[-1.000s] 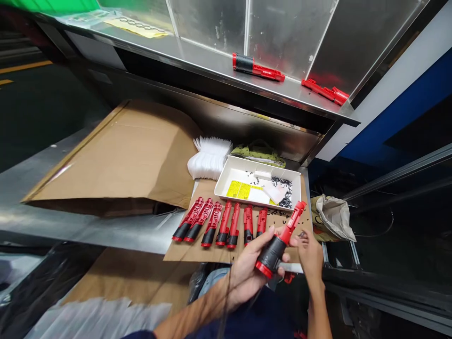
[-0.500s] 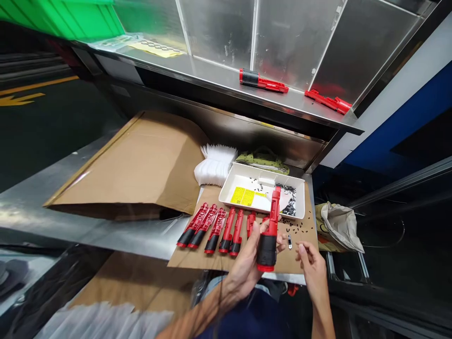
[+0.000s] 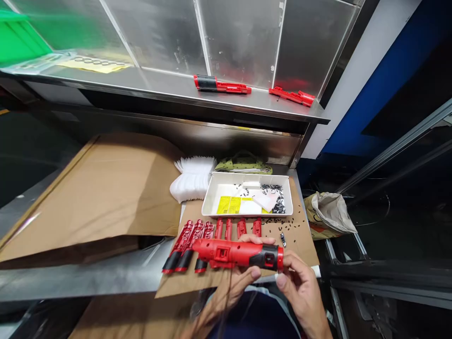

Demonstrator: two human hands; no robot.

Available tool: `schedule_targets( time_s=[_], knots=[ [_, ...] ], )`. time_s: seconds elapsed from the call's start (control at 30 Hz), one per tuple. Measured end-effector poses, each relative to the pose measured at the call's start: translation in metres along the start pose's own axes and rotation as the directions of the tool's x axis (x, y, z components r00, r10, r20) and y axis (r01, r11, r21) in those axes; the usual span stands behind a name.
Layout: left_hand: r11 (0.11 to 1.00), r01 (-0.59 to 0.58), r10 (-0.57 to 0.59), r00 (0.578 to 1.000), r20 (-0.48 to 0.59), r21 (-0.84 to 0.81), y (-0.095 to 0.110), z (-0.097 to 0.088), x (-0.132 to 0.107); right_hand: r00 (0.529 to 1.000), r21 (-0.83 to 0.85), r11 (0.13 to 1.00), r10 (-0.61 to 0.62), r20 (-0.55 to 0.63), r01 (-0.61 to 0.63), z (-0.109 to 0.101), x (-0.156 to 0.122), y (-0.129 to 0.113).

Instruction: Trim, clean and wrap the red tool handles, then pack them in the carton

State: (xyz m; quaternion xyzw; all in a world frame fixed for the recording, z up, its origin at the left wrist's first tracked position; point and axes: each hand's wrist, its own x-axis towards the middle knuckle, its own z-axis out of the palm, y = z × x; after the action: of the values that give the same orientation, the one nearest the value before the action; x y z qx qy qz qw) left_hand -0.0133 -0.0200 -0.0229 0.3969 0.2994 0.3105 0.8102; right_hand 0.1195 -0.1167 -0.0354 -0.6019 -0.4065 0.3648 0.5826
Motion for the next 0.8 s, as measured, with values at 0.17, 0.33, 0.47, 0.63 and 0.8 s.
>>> schedule_targets(
  time_s=[0.17, 0.33, 0.47, 0.63, 0.8],
  knots=[
    [0.985, -0.144, 0.153, 0.984, -0.089, 0.094, 0.002, 0.009, -0.007, 0.984, -0.229, 0.971, -0.103, -0.143, 0.069, -0.020, -0.006, -0.012],
    [0.971, -0.155, 0.167, 0.984, -0.055, 0.183, 0.001, 0.007, -0.009, 0.998, -0.188, 0.981, -0.048, -0.051, 0.037, -0.013, 0.003, -0.026],
    [0.966, -0.121, 0.130, 0.991, -0.028, 0.227, -0.002, 0.000, -0.010, 0.999, -0.084, 0.996, 0.035, 0.004, -0.034, -0.007, 0.010, -0.028],
    [0.948, -0.128, 0.102, 0.990, 0.102, 0.293, -0.007, -0.010, -0.008, 0.987, 0.053, 0.987, 0.146, 0.062, -0.149, -0.005, 0.008, -0.023],
    [0.943, -0.182, 0.132, 0.973, 0.187, 0.280, -0.008, -0.008, -0.004, 0.986, 0.193, 0.967, 0.163, 0.019, -0.164, -0.002, 0.008, -0.019]
  ],
)
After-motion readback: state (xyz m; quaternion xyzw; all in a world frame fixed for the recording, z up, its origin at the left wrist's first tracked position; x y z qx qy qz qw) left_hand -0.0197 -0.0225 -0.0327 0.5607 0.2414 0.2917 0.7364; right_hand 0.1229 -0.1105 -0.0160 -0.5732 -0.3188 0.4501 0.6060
